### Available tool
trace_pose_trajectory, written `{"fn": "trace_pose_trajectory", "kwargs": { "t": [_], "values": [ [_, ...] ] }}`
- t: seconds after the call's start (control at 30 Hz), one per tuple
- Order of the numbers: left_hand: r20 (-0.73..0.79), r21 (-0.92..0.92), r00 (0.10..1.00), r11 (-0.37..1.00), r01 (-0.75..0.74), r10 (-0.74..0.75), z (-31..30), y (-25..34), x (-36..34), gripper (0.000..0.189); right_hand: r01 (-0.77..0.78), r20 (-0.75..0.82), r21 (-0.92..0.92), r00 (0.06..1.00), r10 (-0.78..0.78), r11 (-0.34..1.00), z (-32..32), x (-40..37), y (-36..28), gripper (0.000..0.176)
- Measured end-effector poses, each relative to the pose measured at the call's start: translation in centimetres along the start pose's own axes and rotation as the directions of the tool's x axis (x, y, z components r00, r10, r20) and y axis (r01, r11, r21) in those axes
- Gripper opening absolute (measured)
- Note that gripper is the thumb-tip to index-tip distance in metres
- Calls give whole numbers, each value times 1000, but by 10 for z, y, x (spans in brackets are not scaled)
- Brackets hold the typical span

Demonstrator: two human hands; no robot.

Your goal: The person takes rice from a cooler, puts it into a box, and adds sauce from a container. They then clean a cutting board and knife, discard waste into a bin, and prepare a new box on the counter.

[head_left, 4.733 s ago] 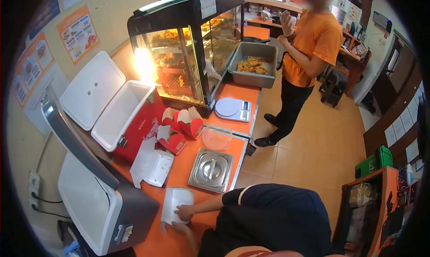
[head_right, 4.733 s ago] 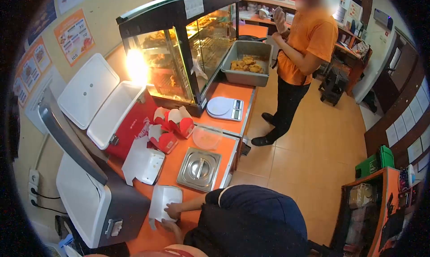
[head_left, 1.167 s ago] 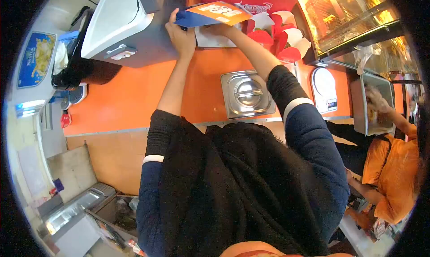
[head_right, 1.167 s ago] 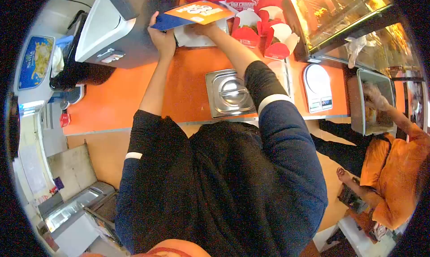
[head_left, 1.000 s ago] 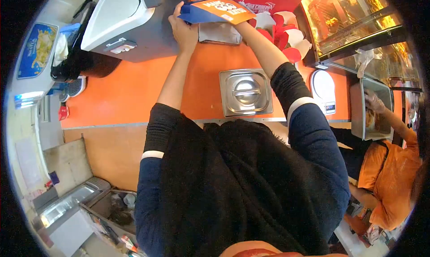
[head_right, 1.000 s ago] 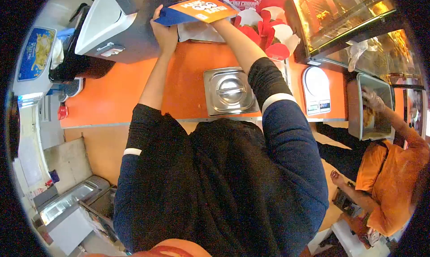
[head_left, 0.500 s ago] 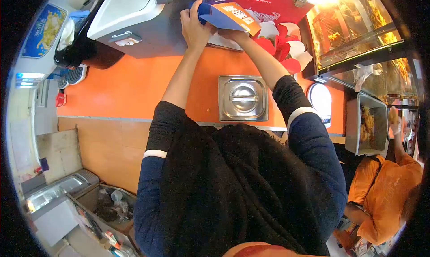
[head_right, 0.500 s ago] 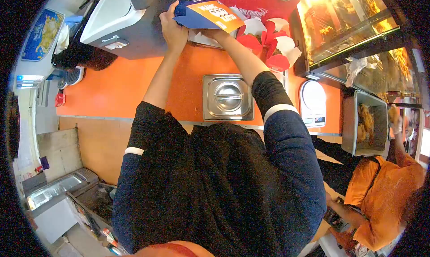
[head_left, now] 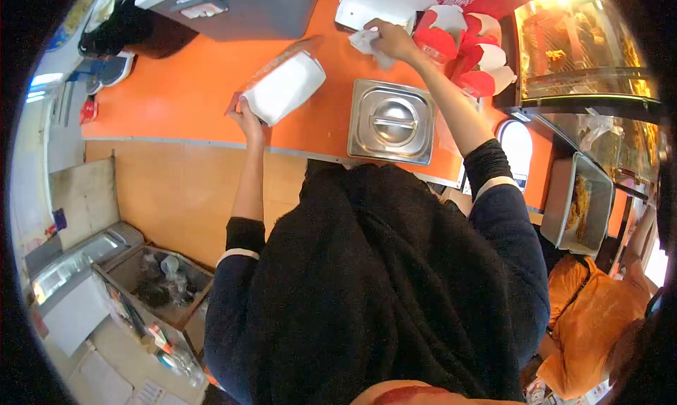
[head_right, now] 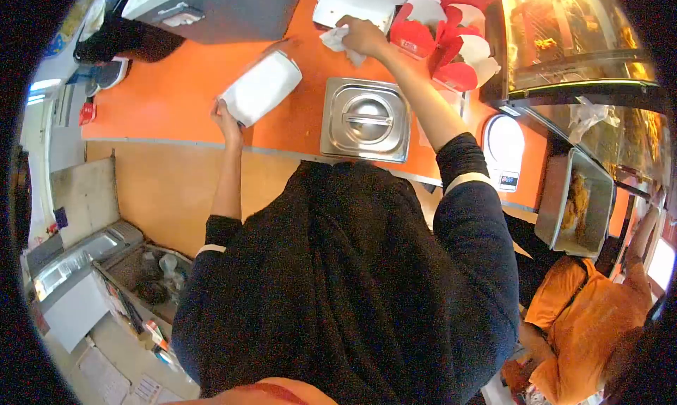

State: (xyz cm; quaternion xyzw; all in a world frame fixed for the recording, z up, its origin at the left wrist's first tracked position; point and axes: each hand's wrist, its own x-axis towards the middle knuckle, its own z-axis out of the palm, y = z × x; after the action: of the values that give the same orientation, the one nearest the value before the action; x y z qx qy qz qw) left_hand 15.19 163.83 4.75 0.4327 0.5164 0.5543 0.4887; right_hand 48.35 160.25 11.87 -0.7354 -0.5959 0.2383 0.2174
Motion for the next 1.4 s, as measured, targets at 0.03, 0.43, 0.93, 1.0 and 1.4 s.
{"fn": "trace_pose_trajectory", "kwargs": {
  "t": [0.03, 0.43, 0.93, 1.0, 1.4],
  "values": [
    [3, -4, 995, 995, 100, -100, -5, -5, 4, 43, 3, -14, 132, 1000, -1, 991, 2, 2, -3, 39],
    [-288, 178, 957, 984, 20, 33, -58, -47, -15, 35, 305, 457, -527, 889, -38, 794, 190, -95, -106, 26],
    [931, 6, -95, 275, -961, -353, 179, 50, -109, 23, 225, -96, 127, 972, -214, 966, 211, -120, -101, 30],
    [980, 1, -118, 593, -805, -161, 179, 60, -82, 25, 176, -112, 40, 979, -171, 984, 215, -115, -105, 31],
    [958, 237, 282, 661, -712, -40, 134, 204, 29, 21, 19, 324, -592, 921, 216, 806, 203, -98, -127, 39]
  ]
}}
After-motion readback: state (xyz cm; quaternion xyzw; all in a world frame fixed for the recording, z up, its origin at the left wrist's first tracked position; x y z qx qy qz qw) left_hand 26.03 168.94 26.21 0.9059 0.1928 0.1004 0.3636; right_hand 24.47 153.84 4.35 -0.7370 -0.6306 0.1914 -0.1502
